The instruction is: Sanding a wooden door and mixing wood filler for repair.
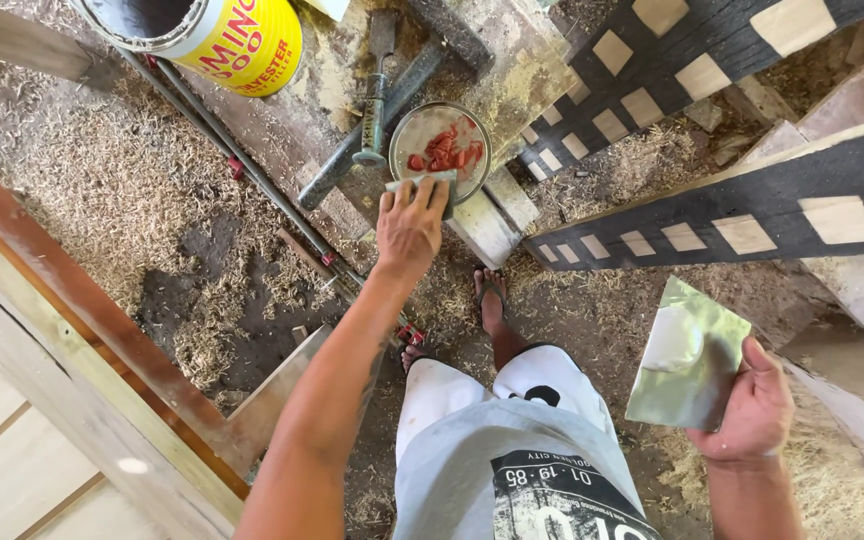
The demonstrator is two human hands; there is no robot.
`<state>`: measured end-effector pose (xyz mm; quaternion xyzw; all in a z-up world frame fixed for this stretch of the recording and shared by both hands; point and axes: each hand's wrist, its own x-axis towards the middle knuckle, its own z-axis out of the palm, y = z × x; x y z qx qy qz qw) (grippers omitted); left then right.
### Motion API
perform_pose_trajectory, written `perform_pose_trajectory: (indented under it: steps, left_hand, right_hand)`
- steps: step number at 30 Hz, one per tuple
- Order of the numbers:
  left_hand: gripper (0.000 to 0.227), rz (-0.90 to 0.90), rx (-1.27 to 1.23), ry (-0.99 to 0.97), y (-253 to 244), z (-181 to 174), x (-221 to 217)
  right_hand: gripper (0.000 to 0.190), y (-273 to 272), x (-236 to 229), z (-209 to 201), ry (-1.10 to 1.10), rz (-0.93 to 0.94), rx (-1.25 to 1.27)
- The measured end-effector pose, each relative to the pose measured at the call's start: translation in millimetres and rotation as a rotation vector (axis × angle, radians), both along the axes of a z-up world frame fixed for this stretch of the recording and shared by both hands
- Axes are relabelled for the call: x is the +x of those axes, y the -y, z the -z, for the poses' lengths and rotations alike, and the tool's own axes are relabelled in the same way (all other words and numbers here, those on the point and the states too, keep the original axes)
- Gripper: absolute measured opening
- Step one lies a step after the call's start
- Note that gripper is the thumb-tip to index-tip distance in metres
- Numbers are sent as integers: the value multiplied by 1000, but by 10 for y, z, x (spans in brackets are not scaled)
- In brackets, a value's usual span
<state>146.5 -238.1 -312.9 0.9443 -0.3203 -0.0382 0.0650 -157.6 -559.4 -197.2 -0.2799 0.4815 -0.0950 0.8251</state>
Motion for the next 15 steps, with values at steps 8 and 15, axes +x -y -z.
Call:
perform_pose_trajectory:
  steps: [8,15]
  left_hand:
    - [42,41,24,-33,-142,159,-3]
    - [47,41,65,-59,-179,74,28]
  right_hand:
    - [34,-8,-95,68,126,-6,26]
    - [41,-116,80,-114,51,-7,13]
